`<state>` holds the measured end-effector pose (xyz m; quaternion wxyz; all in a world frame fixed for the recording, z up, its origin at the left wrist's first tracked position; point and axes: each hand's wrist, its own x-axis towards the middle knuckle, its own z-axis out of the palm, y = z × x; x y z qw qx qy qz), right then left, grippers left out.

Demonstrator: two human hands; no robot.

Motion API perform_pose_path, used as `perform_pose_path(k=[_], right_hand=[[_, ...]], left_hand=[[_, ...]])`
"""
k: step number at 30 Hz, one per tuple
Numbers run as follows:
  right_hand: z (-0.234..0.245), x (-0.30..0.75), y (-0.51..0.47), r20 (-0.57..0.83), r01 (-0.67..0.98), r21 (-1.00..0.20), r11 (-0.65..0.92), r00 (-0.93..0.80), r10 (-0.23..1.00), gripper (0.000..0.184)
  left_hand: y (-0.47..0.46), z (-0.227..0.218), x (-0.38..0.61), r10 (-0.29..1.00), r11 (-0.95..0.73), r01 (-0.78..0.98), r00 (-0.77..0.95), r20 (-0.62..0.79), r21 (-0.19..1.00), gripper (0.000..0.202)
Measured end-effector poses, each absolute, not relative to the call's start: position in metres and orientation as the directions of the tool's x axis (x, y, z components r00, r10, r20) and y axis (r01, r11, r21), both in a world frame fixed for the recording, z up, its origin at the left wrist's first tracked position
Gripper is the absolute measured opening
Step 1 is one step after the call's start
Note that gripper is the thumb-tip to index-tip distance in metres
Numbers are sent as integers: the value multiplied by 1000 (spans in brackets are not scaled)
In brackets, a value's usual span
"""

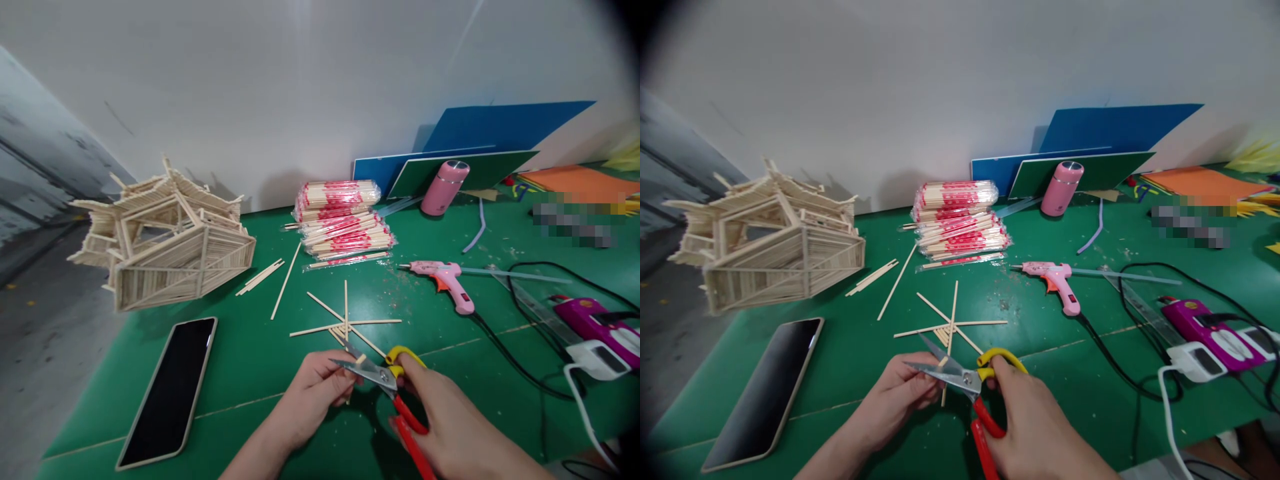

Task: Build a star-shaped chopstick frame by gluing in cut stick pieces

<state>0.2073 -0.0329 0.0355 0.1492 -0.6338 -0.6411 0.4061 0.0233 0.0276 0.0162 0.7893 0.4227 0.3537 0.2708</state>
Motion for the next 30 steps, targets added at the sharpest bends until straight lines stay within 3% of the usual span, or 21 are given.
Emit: perform_pose_path(k=[4,6,9,12,14,17,22,25,30], right_hand=[[32,206,-32,-335,684,-711,-164,-124,934,27],[31,204,-31,-325,692,-699,-180,-83,942,30],[30,203,-31,-335,708,-680,-190,-70,940,38],[32,205,-32,-345,719,-669,-188,-76,936,46],[33,208,-32,-325,725,-667,-170,-77,943,49],[36,215,-32,-300,744,-655,-129,-100,949,53],[39,220,-29,-299,754,-650,-96,-138,944,47],[41,219,-28,-293,724,-685,-84,-168,941,36],[43,217,-28,-299,713,-697,-75,-195,934,23]], left_hand=[[26,22,29,795,358,-34,535,-285,933,30],[23,24,34,886,145,97,431,-173,985,25],[17,23,40,963,-106,252,266,36,962,22],[15,22,39,936,-184,250,341,91,951,23],[17,22,36,918,-103,186,396,21,977,23],[21,24,32,876,152,35,458,-151,988,26],[25,26,33,705,566,-166,604,-371,807,25],[26,29,33,650,659,-217,646,-400,720,23],[27,30,33,609,690,-226,694,-384,687,26]])
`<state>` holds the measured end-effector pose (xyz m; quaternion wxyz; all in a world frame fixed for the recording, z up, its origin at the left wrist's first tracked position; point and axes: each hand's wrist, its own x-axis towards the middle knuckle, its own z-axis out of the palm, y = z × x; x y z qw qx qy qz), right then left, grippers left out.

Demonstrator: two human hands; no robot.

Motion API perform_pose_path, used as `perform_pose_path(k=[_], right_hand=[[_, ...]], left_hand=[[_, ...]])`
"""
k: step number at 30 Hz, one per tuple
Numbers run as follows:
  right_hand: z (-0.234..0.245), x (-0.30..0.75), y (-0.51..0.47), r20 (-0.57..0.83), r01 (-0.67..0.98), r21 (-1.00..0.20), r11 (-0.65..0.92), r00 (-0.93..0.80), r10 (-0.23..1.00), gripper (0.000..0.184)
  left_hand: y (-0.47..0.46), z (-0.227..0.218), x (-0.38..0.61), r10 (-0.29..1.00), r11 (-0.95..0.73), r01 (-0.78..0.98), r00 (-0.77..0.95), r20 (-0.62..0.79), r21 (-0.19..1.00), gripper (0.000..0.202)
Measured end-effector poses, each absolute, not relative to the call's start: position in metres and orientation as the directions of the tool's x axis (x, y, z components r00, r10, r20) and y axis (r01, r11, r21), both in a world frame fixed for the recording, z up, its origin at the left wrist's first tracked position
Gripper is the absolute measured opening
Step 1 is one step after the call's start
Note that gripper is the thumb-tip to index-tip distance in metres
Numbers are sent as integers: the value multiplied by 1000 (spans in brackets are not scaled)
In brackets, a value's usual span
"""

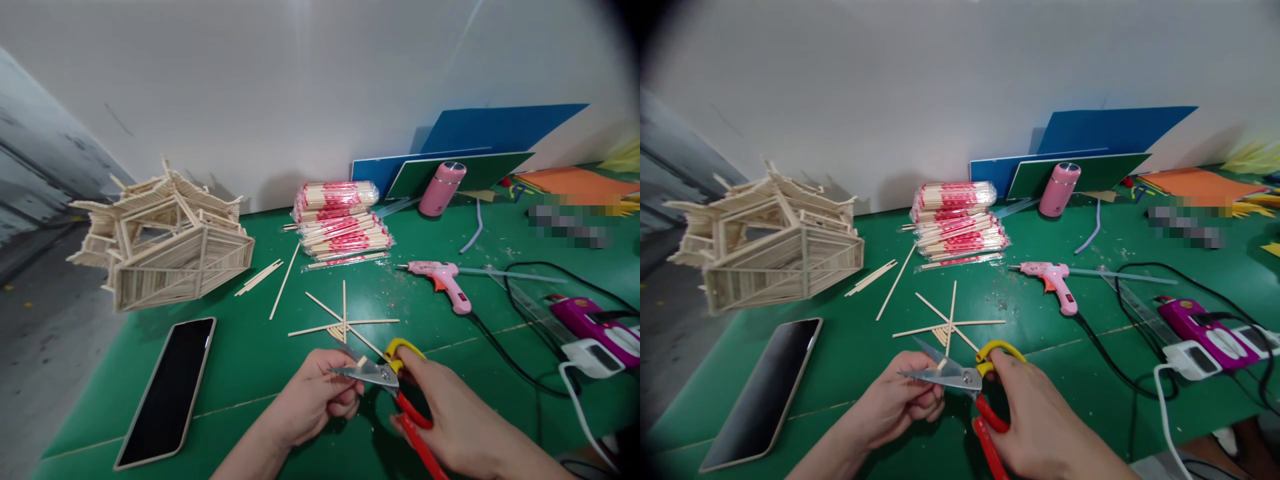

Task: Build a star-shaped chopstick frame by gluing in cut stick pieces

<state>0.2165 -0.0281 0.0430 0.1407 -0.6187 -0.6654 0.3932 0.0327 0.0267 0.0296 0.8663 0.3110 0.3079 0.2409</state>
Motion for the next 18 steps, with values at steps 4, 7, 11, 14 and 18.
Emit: perform_pose_path(k=[4,7,11,14,18], right_hand=[[42,216,-29,-291,711,-700,-66,-200,936,20],[43,215,-29,-277,699,-713,-54,-210,937,17],[41,212,-29,-273,685,-726,-57,-212,938,16],[35,210,-29,-261,699,-710,-82,-153,953,20],[26,208,-26,-205,774,-623,-118,-16,979,23]], left_hand=[[28,28,32,596,696,-226,712,-372,681,25],[28,28,32,598,689,-225,713,-366,689,24],[29,29,31,608,676,-213,703,-370,706,23],[33,28,30,641,638,-194,670,-374,745,20],[35,26,28,815,364,-56,502,-289,930,16]])
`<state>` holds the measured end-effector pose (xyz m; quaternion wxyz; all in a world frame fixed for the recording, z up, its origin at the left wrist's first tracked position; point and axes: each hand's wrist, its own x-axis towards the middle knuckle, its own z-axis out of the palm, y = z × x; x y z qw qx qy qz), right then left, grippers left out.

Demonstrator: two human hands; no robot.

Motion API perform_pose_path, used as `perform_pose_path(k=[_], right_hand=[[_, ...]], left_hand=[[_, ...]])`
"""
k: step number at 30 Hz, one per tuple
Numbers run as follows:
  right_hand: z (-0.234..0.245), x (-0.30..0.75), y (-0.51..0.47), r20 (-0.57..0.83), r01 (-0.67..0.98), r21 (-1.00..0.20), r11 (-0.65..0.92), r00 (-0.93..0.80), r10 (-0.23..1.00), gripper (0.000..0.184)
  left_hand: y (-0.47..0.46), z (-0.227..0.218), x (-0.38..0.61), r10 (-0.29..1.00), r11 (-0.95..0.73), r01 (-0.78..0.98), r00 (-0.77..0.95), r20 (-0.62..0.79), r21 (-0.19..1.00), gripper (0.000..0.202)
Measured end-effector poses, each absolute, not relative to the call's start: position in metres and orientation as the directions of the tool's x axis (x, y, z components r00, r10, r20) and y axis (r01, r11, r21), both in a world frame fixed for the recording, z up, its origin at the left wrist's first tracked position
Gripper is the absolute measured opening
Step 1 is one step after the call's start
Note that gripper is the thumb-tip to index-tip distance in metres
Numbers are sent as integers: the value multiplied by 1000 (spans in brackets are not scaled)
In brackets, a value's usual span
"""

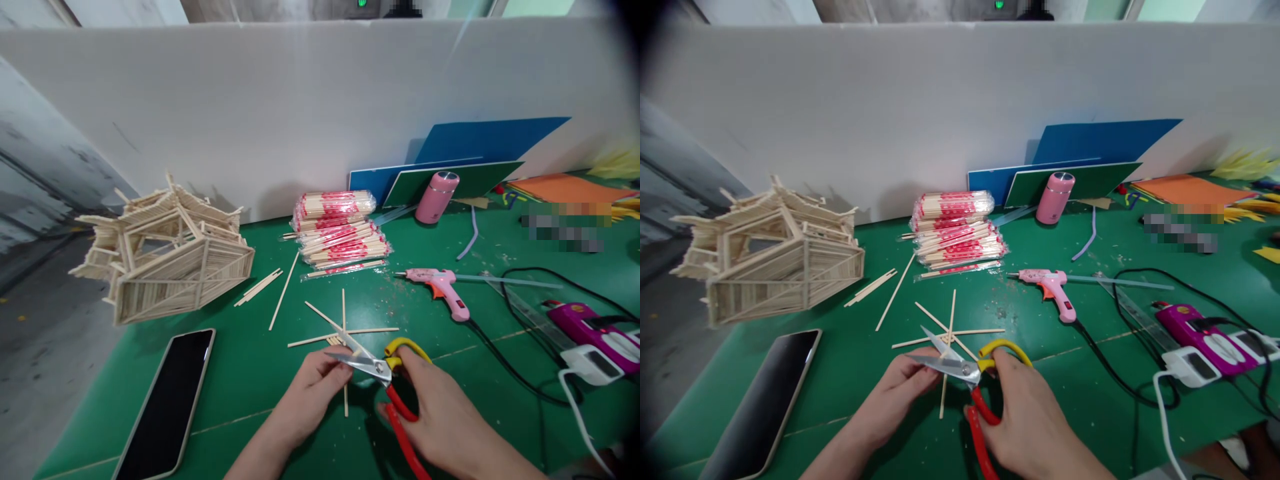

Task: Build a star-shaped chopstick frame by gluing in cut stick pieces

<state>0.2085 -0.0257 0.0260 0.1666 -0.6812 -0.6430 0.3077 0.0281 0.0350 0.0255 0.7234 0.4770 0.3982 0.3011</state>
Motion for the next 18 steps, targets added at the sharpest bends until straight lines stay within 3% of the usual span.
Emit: perform_pose_path(k=[5,8,13,18], right_hand=[[18,205,-19,-132,829,-546,-122,59,989,27],[14,198,-18,-86,836,-538,-108,73,994,31],[10,187,-20,-4,842,-530,-96,110,994,34],[4,186,-20,74,863,-494,-101,158,985,41]], left_hand=[[26,25,39,980,47,114,190,-68,992,28],[24,29,54,986,68,113,144,-84,991,28],[26,28,73,988,131,-44,-79,-134,990,35],[27,23,76,988,109,5,-112,-107,994,35]])
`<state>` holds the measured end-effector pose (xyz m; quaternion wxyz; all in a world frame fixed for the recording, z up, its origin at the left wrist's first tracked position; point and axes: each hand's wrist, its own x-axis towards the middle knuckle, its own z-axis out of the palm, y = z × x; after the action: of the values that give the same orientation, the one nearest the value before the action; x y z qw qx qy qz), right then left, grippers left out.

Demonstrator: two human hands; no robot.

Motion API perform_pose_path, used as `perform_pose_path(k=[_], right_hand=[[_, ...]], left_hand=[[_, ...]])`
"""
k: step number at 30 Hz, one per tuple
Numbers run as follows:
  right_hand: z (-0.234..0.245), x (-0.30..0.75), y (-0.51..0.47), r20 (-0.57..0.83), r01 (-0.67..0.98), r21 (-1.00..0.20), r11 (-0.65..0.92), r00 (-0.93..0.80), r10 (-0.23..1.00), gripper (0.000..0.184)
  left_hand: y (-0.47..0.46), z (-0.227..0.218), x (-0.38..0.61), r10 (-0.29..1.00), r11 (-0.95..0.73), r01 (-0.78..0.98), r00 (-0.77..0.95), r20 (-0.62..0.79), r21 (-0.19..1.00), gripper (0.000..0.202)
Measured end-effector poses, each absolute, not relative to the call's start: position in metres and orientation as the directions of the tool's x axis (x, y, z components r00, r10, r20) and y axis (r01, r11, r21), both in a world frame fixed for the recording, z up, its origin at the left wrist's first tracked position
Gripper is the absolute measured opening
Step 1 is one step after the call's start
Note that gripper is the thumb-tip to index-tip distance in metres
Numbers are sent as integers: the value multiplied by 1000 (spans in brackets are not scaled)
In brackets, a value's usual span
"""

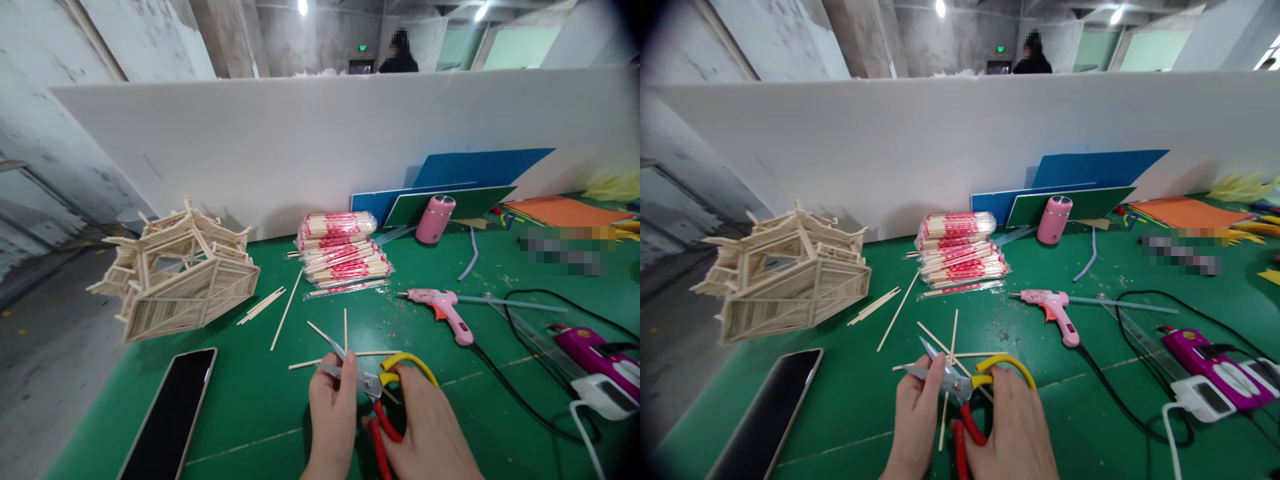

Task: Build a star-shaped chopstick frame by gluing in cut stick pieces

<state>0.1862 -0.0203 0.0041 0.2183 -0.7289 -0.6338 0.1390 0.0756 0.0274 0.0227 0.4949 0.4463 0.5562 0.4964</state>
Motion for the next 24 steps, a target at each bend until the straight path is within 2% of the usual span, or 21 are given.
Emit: perform_pose_path(k=[5,10,16,24], right_hand=[[0,191,-21,128,886,-464,-8,75,989,45],[5,191,-22,184,895,-446,-3,95,978,39],[6,196,-19,93,846,-531,-42,107,990,29],[4,199,-20,46,724,-687,-58,122,991,35]], left_hand=[[25,28,76,993,-29,141,-109,44,990,31],[24,29,76,978,-177,254,-63,199,951,27],[28,34,75,947,-320,376,85,311,870,26],[31,45,88,909,-396,554,123,399,732,31]])
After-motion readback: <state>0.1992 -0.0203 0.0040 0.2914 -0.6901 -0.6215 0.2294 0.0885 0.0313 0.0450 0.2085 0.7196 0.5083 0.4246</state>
